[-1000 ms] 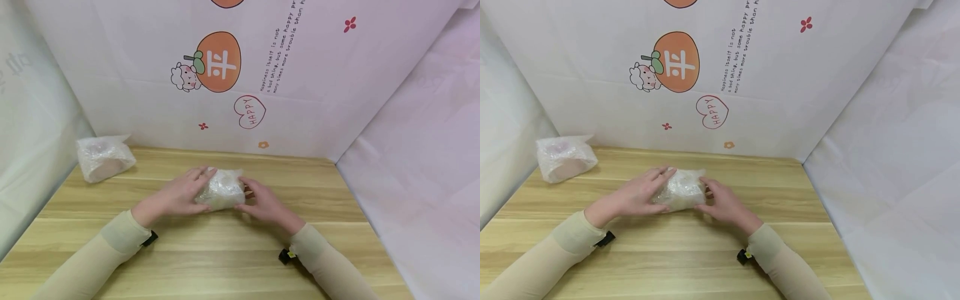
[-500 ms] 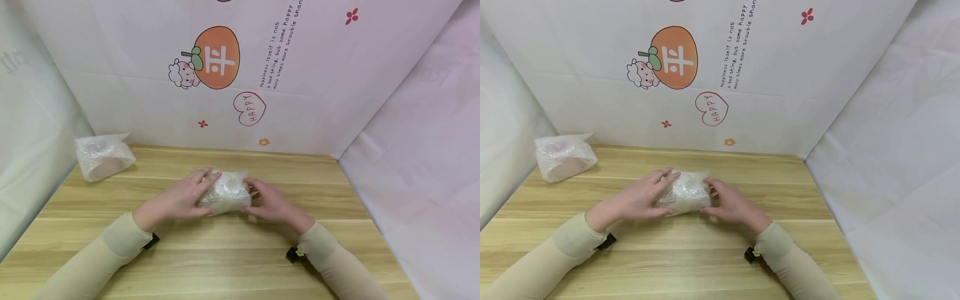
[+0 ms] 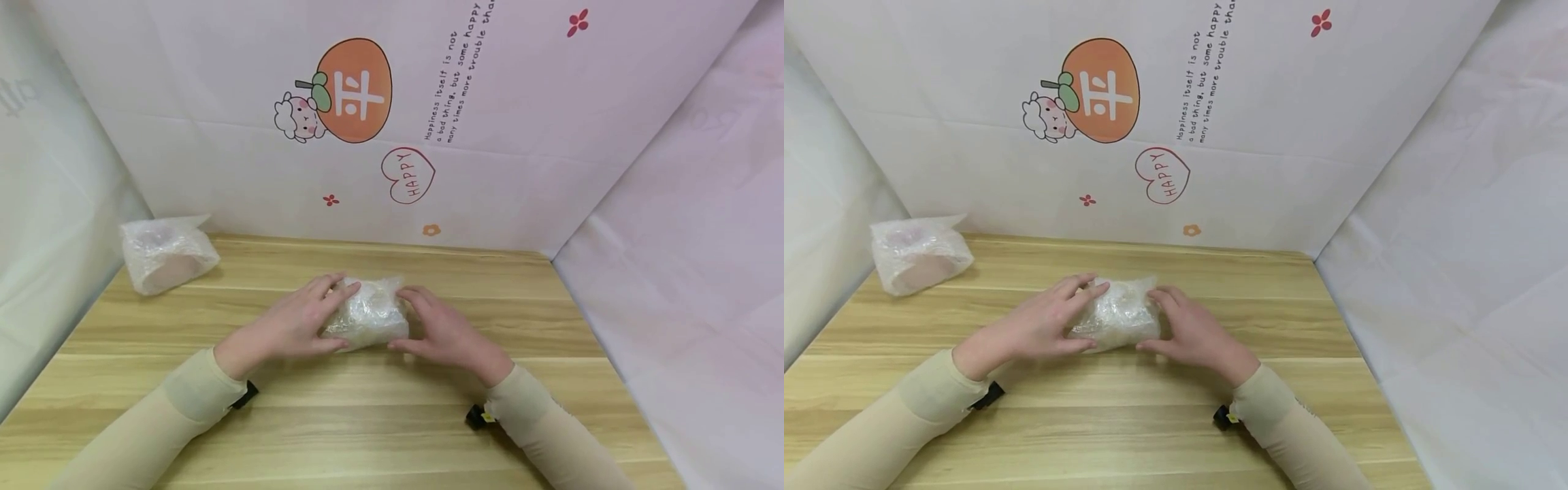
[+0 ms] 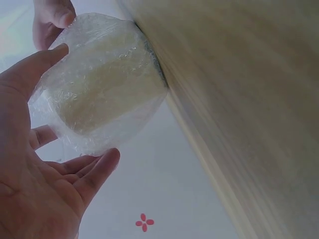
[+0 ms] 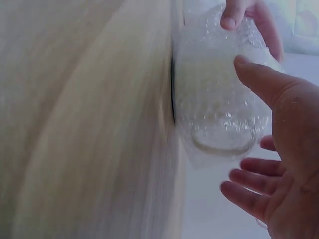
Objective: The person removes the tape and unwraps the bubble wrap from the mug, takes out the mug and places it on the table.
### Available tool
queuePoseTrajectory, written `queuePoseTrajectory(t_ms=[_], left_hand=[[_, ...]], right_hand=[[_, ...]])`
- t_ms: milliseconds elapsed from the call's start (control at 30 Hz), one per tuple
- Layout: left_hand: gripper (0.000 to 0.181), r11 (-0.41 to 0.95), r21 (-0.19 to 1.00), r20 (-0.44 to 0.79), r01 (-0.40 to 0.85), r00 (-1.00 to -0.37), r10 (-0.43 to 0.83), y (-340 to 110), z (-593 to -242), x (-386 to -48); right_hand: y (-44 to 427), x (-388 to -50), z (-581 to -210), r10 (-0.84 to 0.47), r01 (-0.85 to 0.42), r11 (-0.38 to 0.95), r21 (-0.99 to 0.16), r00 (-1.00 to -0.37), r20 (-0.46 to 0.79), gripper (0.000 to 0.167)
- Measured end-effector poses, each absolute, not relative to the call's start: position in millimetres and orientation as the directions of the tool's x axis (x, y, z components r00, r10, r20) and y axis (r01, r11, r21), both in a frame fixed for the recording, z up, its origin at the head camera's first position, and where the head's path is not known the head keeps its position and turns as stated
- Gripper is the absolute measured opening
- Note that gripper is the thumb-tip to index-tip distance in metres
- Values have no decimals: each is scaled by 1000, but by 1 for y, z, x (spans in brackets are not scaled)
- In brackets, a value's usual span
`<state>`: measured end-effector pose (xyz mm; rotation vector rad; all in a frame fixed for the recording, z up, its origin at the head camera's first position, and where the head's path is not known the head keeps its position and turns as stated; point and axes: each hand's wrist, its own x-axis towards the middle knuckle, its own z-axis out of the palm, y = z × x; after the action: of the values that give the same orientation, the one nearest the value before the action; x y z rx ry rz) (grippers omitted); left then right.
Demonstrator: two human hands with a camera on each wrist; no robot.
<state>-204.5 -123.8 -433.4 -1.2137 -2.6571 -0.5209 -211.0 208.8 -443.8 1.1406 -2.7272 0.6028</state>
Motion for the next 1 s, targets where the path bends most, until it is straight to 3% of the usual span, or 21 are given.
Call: queuePoseTrajectory(t_ms=[200, 367, 467, 800, 1000], left_hand=[[102, 609, 234, 316, 758, -652, 690, -123, -434, -205], [100, 615, 235, 342, 753, -656, 672, -121, -433, -206], [100, 627, 237, 344, 742, -668, 660, -121, -433, -205], [92, 644, 260, 365, 720, -691, 624, -119, -433, -201], [90, 661, 246, 371, 709, -698, 612, -118, -432, -199]], right_hand=[[198, -203, -445, -643, -769, 622, -144, -607, 466, 97], [190, -198, -448, -651, -838, 544, -29, -444, 616, 65], [187, -197, -450, -650, -865, 502, -7, -382, 657, 52], [181, -190, -452, -702, -895, 445, 23, -333, 629, 29], [178, -185, -454, -710, -886, 463, 18, -359, 606, 25]])
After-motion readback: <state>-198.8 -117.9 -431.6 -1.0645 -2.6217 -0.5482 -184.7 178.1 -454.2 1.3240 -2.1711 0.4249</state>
